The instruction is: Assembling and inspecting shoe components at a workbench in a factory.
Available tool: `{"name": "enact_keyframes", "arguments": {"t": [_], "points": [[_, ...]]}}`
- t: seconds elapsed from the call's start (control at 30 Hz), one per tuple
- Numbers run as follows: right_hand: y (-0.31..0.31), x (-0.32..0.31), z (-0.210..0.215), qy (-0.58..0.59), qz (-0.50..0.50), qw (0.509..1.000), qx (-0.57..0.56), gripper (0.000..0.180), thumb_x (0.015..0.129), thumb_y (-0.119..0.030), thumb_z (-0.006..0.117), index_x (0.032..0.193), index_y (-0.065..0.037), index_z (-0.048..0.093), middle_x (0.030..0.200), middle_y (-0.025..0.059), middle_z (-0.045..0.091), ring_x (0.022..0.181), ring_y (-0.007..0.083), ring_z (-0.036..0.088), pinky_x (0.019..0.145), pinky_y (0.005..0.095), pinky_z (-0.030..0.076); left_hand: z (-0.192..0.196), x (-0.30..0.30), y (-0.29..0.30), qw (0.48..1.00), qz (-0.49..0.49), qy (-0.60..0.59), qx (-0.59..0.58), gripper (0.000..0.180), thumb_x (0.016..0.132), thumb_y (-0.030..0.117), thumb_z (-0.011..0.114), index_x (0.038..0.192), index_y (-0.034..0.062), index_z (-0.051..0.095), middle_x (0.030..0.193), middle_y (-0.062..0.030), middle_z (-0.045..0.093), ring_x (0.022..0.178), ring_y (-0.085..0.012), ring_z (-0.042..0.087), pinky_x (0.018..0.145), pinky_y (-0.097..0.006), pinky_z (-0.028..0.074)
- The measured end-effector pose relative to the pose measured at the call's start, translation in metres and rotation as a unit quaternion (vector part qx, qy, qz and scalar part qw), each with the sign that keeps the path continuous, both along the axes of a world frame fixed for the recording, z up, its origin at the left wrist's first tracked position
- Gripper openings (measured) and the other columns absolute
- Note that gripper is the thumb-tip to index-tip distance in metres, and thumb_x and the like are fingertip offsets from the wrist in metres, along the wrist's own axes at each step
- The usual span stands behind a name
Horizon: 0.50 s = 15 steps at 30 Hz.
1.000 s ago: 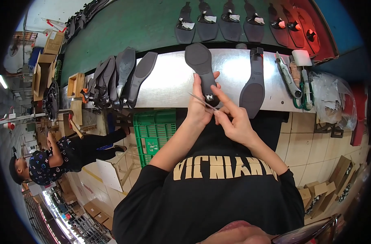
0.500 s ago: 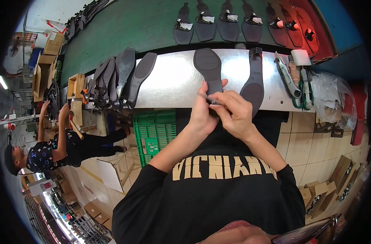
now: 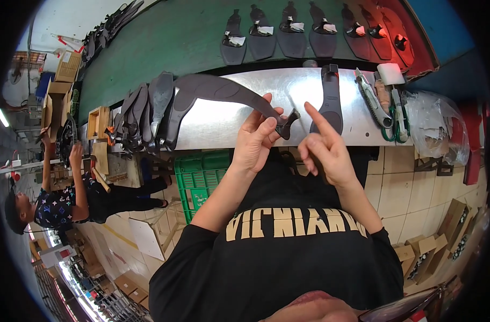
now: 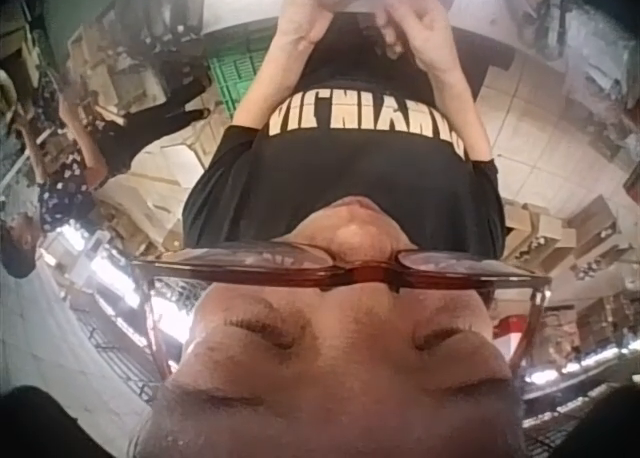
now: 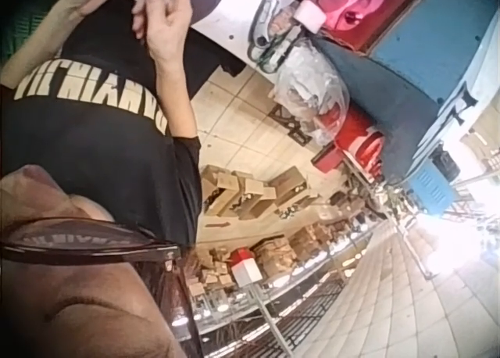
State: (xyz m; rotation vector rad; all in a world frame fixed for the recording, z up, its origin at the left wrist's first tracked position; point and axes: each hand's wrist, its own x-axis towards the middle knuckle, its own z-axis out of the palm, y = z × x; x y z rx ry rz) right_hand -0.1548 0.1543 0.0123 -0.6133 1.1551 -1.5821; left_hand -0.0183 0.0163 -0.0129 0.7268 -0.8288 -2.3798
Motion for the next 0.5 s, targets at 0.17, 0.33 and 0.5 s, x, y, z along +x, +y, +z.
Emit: {"name": "enact_keyframes", "arguments": {"t": [0.17,0.33,0.5], "points": [[-0.003,0.01,-0.001,-0.144,0.06,0.987,0.035,0.065,0.1,-0.007,0.047,0.156,-0.021,0.015,0.07,0.0042,0.054,0.048,0.0064,0.046,0.04,0.0185,0.036,-0.004,-0.001,0.006,0.999,0.018,-0.011,-0.028,0.063,0.085,0.002,0.071,0.142,0.0094,0.046,0.118,-0.0065,0.061,0.109,-0.0181,0.06,0.096,-0.035,0.05],[-0.002,0.008,-0.015,-0.205,0.085,0.975,0.024,0.065,0.101,-0.007,0.047,0.156,-0.027,0.018,0.07,0.0011,0.051,0.049,0.0049,0.044,0.041,0.0172,0.032,-0.015,0.001,0.009,0.991,0.032,-0.02,-0.127,0.062,0.083,0.002,0.073,0.14,0.0089,0.049,0.117,-0.0072,0.064,0.11,-0.0202,0.062,0.096,-0.036,0.05],[-0.001,0.011,-0.02,-0.117,0.035,0.992,0.04,0.057,0.101,-0.007,0.047,0.153,-0.022,0.03,0.07,-0.0003,0.052,0.051,0.0036,0.043,0.045,0.0166,0.034,-0.018,-0.002,0.01,0.997,0.037,-0.024,-0.063,0.061,0.083,0.0,0.071,0.139,0.0077,0.05,0.114,-0.0078,0.064,0.104,-0.0192,0.064,0.091,-0.035,0.054]]}}
